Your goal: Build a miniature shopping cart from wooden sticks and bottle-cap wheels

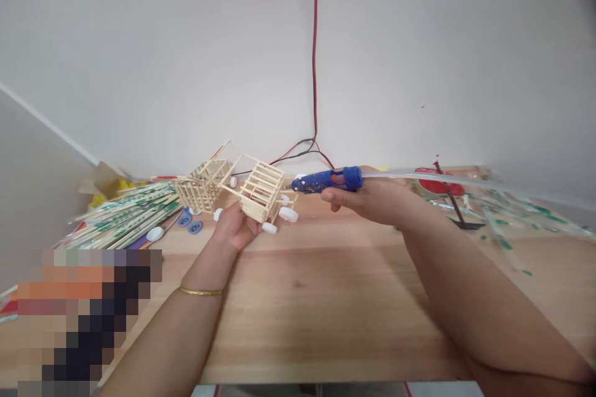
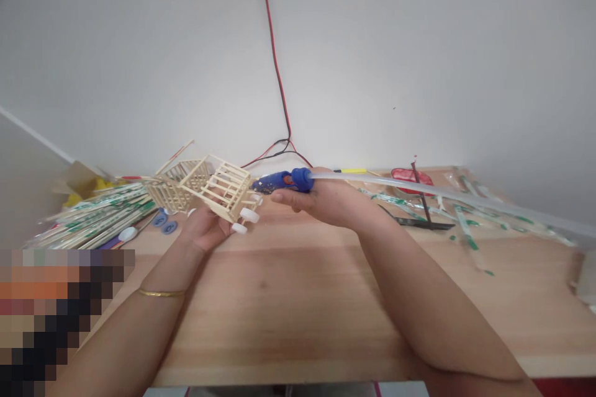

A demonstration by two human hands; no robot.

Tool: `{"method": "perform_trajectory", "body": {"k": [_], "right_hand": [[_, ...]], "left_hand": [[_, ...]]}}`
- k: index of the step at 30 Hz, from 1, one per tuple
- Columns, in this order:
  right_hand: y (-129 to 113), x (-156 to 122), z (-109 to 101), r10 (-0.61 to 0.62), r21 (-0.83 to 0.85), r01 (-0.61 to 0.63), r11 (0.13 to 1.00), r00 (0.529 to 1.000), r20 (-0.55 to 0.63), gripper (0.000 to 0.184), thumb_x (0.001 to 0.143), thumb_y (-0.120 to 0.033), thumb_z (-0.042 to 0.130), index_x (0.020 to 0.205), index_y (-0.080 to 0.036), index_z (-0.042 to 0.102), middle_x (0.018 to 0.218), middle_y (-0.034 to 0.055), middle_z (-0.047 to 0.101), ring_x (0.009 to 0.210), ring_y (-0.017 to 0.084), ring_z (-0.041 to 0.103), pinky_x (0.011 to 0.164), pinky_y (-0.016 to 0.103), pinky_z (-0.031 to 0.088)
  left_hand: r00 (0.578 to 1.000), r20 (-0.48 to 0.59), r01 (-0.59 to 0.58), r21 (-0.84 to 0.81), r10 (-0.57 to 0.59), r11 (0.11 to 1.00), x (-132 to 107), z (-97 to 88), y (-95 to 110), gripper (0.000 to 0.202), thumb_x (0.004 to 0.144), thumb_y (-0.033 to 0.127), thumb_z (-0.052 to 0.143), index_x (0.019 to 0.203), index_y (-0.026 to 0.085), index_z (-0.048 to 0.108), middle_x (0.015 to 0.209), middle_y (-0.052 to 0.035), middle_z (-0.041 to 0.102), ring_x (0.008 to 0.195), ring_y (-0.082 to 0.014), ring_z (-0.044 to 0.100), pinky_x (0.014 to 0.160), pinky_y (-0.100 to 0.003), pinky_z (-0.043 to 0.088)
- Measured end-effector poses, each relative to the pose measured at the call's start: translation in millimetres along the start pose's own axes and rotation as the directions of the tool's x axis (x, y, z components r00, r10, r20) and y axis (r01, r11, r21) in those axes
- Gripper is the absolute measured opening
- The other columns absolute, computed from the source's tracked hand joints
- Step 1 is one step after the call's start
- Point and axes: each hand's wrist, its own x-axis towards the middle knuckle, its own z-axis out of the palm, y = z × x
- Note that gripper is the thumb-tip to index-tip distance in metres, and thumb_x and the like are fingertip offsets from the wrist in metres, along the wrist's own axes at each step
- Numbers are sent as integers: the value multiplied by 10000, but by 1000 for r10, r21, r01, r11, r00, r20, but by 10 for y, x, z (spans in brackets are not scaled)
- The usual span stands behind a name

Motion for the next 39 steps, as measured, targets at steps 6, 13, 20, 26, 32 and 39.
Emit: {"method": "perform_trajectory", "body": {"k": [6, 13, 20, 26, 32, 39], "right_hand": [[-5, -4, 17, -36, -36, 35, 999, 999, -27, 463, 803, -652, 519, 702, -222, 659, 659, -9, 644, 600, 143, 582, 519, 241, 404], [-31, -6, 9, -6, -40, 5, 999, 999, -33, 446, 778, -663, 556, 828, -243, 700, 684, -12, 657, 609, 144, 582, 515, 239, 395], [-71, -17, 14, -52, -28, 52, 998, 999, 0, 372, 785, -610, 595, 952, -304, 725, 759, -27, 686, 656, 155, 604, 546, 239, 413], [-50, -24, 18, -53, -28, 52, 998, 998, -24, 393, 785, -626, 594, 982, -316, 732, 845, -15, 725, 738, 182, 641, 599, 246, 454], [-53, -42, 18, -66, -9, 66, 998, 998, -6, 408, 784, -622, 601, 1047, -338, 728, 902, -21, 733, 777, 185, 649, 629, 244, 467], [-80, -54, 15, -50, -41, 51, 998, 999, 8, 395, 793, -613, 593, 1068, -358, 714, 925, -39, 735, 793, 175, 649, 615, 230, 447]], "left_hand": [[1000, -5, -30, 69, 30, 997, 5, 3, -20, 237, 902, 212, 511, 1092, 164, 643, 1011, -94, 715, 775, -216, 696, 655, -345, 593], [999, -34, -10, 116, 14, 993, -9, 32, -17, 290, 920, 287, 494, 1131, 139, 628, 1014, -123, 711, 765, -238, 691, 573, -340, 578], [999, -34, -18, 107, 22, 994, -3, 19, -25, 243, 915, 245, 499, 1077, 148, 651, 967, -98, 720, 752, -226, 693, 604, -350, 589], [1000, -31, 3, 190, 3, 982, -25, 75, -22, 260, 916, 283, 494, 1056, 136, 657, 1027, -121, 710, 788, -253, 689, 547, -347, 574], [999, -31, 17, 187, -12, 982, -31, 86, -26, 273, 919, 260, 481, 1078, 120, 653, 1014, -129, 716, 791, -254, 696, 575, -349, 580], [1000, -8, 26, 129, -25, 991, -33, 87, -27, 261, 919, 258, 483, 1066, 128, 656, 922, -108, 730, 746, -243, 703, 575, -344, 587]]}}
